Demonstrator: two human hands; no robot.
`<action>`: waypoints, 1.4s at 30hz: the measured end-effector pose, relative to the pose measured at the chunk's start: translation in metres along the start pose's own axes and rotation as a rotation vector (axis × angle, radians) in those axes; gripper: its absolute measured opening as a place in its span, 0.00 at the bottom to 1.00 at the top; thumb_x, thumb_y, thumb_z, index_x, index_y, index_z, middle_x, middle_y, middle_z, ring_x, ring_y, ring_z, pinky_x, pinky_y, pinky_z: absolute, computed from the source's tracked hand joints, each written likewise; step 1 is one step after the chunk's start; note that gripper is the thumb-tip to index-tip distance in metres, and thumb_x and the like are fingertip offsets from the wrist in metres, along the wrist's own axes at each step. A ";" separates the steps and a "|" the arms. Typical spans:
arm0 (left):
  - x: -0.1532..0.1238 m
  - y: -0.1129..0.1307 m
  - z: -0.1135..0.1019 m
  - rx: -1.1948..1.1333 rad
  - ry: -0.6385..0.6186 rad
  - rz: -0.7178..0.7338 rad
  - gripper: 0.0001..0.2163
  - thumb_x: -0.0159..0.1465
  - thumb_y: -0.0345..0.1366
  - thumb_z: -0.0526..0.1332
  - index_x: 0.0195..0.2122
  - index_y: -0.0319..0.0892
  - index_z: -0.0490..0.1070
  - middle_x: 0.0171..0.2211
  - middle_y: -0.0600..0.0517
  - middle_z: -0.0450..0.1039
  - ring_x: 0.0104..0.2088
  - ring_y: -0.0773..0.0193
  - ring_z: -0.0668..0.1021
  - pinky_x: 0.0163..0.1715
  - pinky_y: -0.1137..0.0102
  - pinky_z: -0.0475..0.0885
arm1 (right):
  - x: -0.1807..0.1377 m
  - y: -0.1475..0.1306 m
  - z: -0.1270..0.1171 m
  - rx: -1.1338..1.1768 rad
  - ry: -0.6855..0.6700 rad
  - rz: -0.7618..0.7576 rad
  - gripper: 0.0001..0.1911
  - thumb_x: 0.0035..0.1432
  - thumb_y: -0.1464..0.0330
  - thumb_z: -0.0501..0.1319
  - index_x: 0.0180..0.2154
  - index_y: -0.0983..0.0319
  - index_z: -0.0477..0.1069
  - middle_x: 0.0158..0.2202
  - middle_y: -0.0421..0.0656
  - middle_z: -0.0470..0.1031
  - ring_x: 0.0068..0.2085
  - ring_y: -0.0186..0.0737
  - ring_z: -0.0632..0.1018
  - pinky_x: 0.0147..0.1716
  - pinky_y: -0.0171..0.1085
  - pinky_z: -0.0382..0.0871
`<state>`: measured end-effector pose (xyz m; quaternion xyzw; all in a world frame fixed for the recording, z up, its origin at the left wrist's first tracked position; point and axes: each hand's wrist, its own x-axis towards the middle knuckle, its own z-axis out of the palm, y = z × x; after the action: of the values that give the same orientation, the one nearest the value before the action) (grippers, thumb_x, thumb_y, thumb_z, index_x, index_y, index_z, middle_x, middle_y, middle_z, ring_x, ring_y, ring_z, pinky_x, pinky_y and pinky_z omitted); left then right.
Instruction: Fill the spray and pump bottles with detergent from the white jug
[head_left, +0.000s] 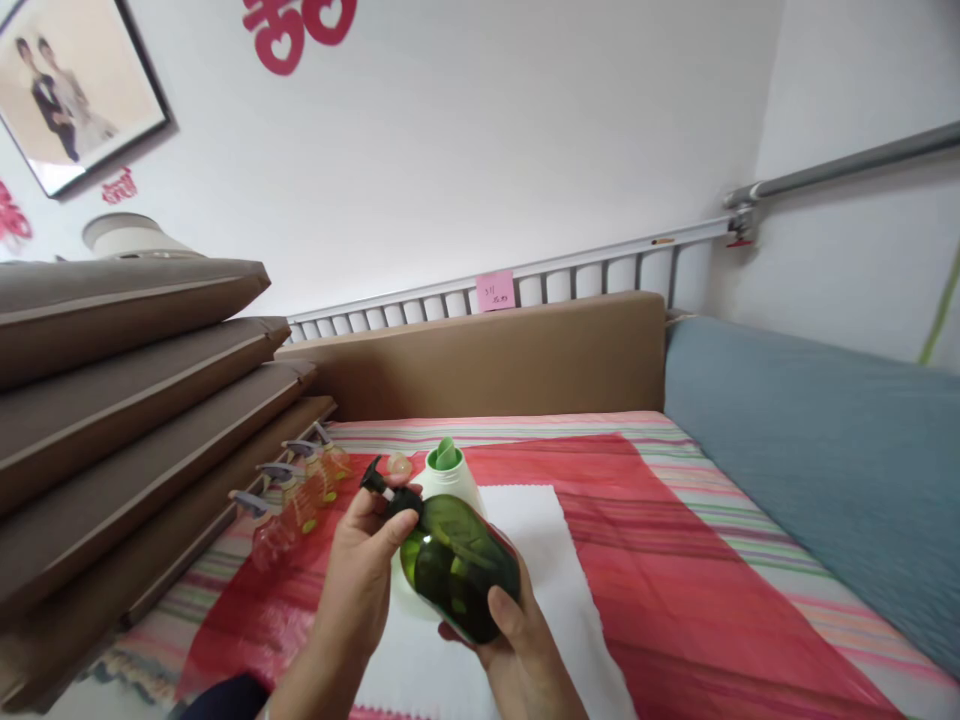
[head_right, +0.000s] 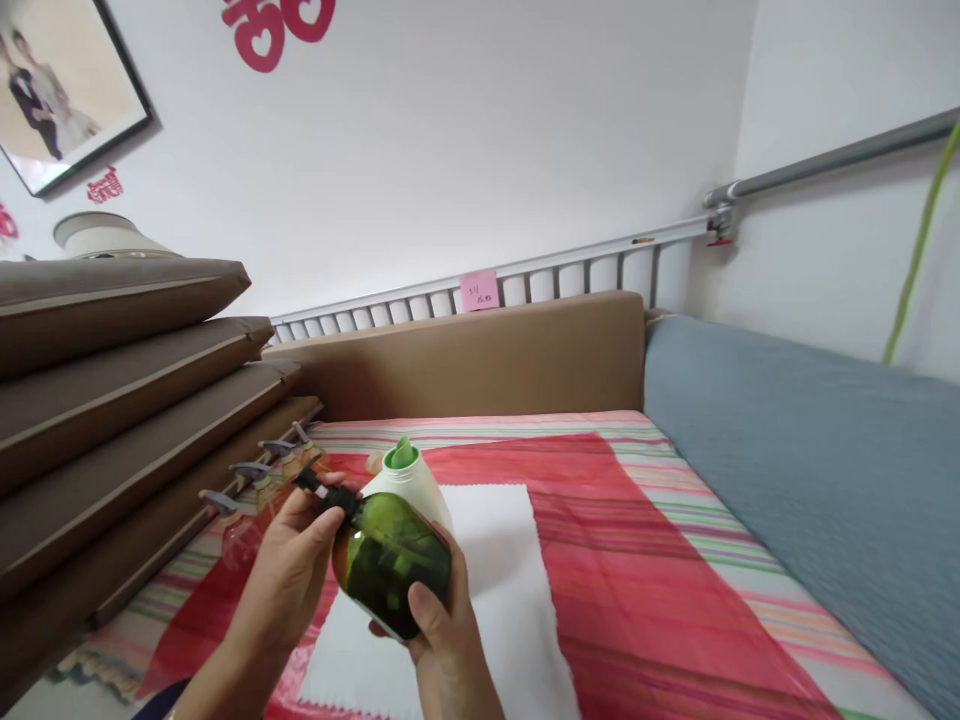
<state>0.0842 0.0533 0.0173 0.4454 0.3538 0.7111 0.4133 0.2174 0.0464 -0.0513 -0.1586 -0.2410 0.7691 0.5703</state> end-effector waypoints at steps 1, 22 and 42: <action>-0.001 0.000 0.000 -0.012 -0.009 -0.009 0.16 0.54 0.33 0.64 0.44 0.48 0.68 0.42 0.53 0.71 0.46 0.61 0.71 0.49 0.66 0.61 | 0.000 0.000 0.000 0.000 0.002 0.015 0.37 0.41 0.59 0.67 0.52 0.52 0.55 0.47 0.46 0.72 0.38 0.47 0.76 0.27 0.39 0.68; -0.011 -0.005 -0.009 -0.004 0.017 -0.004 0.15 0.52 0.29 0.65 0.41 0.48 0.69 0.36 0.54 0.72 0.39 0.65 0.73 0.39 0.73 0.66 | -0.001 0.011 -0.008 -0.003 0.038 0.079 0.37 0.42 0.60 0.67 0.53 0.53 0.54 0.42 0.45 0.75 0.37 0.48 0.77 0.29 0.42 0.70; -0.007 0.008 -0.019 0.032 0.088 0.003 0.13 0.48 0.30 0.67 0.36 0.43 0.71 0.32 0.53 0.74 0.35 0.64 0.75 0.38 0.72 0.67 | 0.002 0.016 0.003 -0.069 -0.016 0.007 0.36 0.41 0.58 0.67 0.51 0.54 0.56 0.44 0.47 0.73 0.36 0.49 0.77 0.23 0.37 0.68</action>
<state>0.0659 0.0412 0.0154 0.4208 0.3822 0.7248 0.3893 0.2019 0.0440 -0.0576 -0.1731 -0.2714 0.7633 0.5601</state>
